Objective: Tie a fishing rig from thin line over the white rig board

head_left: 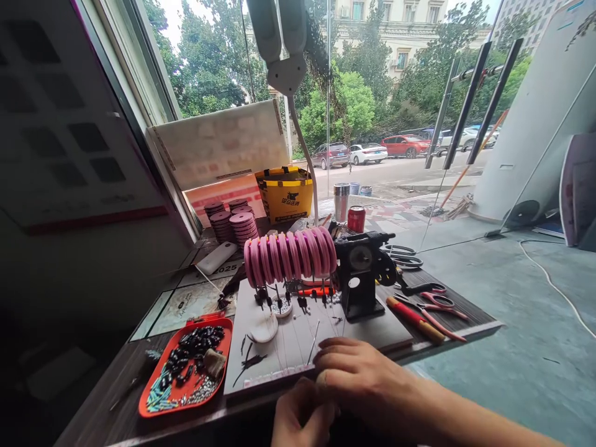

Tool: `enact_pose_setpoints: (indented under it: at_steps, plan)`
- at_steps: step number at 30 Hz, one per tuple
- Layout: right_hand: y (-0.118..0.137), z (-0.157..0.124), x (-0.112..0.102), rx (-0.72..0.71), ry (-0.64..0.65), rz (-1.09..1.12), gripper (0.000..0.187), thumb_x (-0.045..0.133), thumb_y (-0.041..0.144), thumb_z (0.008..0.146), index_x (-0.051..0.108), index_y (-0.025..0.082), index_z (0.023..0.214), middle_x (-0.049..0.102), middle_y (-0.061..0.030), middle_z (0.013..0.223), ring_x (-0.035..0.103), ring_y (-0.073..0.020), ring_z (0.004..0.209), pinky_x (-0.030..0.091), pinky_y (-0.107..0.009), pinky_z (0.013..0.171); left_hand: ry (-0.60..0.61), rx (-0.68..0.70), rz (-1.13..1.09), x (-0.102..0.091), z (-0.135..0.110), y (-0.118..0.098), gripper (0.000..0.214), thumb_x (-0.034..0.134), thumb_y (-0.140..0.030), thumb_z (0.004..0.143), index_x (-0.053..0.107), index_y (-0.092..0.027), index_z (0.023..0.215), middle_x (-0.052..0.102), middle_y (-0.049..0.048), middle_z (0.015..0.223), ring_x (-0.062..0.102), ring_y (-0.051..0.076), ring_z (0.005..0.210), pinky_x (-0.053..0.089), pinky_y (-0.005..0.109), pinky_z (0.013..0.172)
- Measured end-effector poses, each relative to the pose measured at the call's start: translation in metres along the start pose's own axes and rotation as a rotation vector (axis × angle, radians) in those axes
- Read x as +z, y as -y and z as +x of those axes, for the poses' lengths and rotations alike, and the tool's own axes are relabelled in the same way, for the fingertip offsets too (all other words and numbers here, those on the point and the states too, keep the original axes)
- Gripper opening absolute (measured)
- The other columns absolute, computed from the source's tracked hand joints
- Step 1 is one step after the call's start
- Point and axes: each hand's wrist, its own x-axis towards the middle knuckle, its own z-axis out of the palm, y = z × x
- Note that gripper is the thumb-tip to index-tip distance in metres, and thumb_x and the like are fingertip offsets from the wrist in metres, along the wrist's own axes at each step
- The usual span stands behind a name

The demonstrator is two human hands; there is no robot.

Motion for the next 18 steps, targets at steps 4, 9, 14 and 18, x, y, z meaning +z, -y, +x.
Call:
enact_pose_setpoints:
  at_steps: [4, 9, 14, 18]
  plan:
    - [-0.012, 0.008, 0.011, 0.015, -0.023, 0.116, 0.015, 0.053, 0.013, 0.083, 0.055, 0.017, 0.069, 0.055, 0.0024, 0.057, 0.048, -0.0117, 0.051, 0.037, -0.021, 0.050, 0.095, -0.223, -0.272, -0.005, 0.000, -0.009, 0.014, 0.063, -0.025, 0.054, 0.054, -0.016, 0.049, 0.032, -0.0096, 0.041, 0.019, 0.003, 0.037, 0.010, 0.023, 0.041]
    - [-0.011, 0.005, 0.021, 0.093, -0.116, 0.156, 0.015, 0.051, 0.010, 0.079, 0.049, 0.018, 0.065, 0.048, 0.0040, 0.054, 0.039, -0.0101, 0.047, 0.031, -0.022, 0.049, -0.121, 0.181, 0.082, 0.000, -0.005, -0.006, 0.017, 0.059, -0.023, 0.062, 0.054, -0.016, 0.047, 0.043, -0.0040, 0.053, 0.034, 0.006, 0.043, 0.024, 0.022, 0.043]
    - [-0.008, 0.013, 0.017, 0.212, -0.139, 0.228, 0.021, 0.051, 0.006, 0.076, 0.043, 0.018, 0.059, 0.034, 0.0077, 0.051, 0.031, -0.0066, 0.042, 0.025, -0.018, 0.042, -0.477, 0.962, 0.610, 0.007, -0.004, 0.010, 0.019, 0.050, -0.005, 0.078, 0.059, -0.018, 0.067, 0.051, 0.0011, 0.076, 0.051, 0.010, 0.058, 0.040, 0.021, 0.052]
    - [-0.009, 0.019, 0.018, 0.313, -0.159, 0.305, 0.020, 0.050, 0.006, 0.080, 0.048, 0.016, 0.062, 0.037, 0.0077, 0.051, 0.036, -0.0053, 0.043, 0.028, -0.014, 0.043, -0.492, 1.320, 0.896, 0.000, 0.002, 0.013, 0.024, 0.055, 0.008, 0.072, 0.061, -0.015, 0.074, 0.066, 0.0068, 0.077, 0.056, 0.016, 0.062, 0.046, 0.028, 0.060]
